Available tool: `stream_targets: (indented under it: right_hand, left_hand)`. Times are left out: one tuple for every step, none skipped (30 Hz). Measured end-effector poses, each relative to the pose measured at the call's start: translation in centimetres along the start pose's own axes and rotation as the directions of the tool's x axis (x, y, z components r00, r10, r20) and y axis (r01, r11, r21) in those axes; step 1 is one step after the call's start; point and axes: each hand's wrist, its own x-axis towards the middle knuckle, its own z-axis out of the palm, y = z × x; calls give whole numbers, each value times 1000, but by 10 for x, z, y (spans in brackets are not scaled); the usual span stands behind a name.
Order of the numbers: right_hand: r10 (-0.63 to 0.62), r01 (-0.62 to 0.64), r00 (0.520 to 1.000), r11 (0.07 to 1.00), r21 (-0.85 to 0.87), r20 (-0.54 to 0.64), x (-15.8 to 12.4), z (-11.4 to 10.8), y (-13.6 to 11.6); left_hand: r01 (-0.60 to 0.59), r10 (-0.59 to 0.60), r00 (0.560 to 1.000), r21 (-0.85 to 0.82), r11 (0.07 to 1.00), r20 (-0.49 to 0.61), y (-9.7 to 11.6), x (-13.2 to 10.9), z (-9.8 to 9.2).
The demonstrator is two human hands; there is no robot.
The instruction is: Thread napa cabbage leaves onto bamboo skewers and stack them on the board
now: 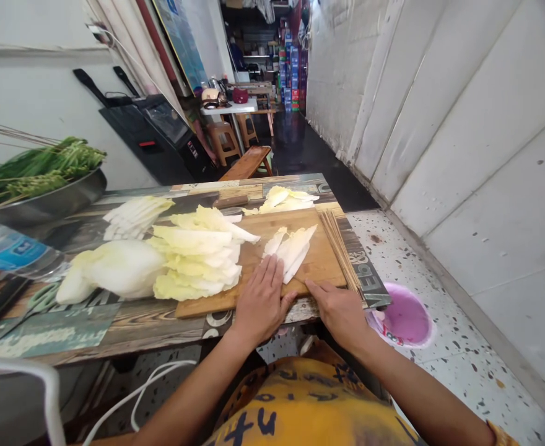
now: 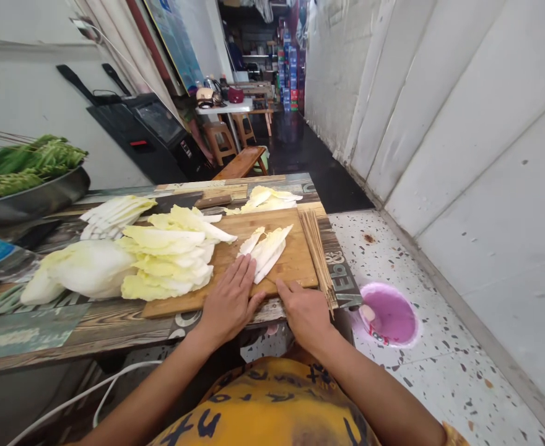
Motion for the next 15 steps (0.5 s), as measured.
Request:
stream_targets:
  right_hand:
    - [1,-1,1000,1000,-4,8,1,-2,-1]
    - [2,-2,1000,1000,-9,15,1,-5,-2]
    - [4,-4,1000,1000,-12,18,1,-8,-3]
    - [10,-10,1000,1000,-16,18,1,-10,-4]
    - [18,-17,1000,1000,-19,17,1,-13,-5]
    - [25,-24,1000,1000,-20,16,1,-15,-6]
    - [30,-30,999,999,-19,13,0,-16,-7]
    - [34,-34,999,999,-18,9,-1,-17,-7]
    - [36,-36,999,999,-15,7,-2,-17,-8]
    - [40,-40,999,999,-11,7,-3,-17,-8]
    - [43,-43,999,999,-5,9,-4,-17,-7]
    - [48,-48,999,999,2,12,-3,-18,-6]
    - [52,-53,999,999,11,15,-2,-19,-4]
    - [55,-55,998,998,16,18,2,-20,-2]
    - [58,-59,998,998,28,24,7,-22,1]
  left_hand:
    - [-2,2,1000,3,1000,-11,1,1,-2]
    - [-11,11,1000,10,1000,-26,2,3,-4]
    - [-30,31,999,17,999,-38,4,6,-6]
    - [-62,63,997,22,998,-43,5,9,-8]
    - [-100,101,994,26,995,-40,6,13,-9]
    - [-136,137,990,30,990,-29,7,18,-10]
    - [-164,164,986,36,986,-15,6,22,-11]
    - [-177,177,984,44,983,-6,5,27,-11]
    - [-177,177,984,57,983,-6,4,31,-10]
    - [-167,168,986,70,983,-14,2,35,-10]
    - [-155,157,987,80,985,-24,1,38,-9]
    - [-143,146,989,81,986,-32,-1,40,-8]
    - [-133,136,990,73,988,-36,-2,41,-7]
    - [-123,125,992,59,991,-35,-3,42,-5]
    - [-107,109,993,43,993,-35,-3,42,-3]
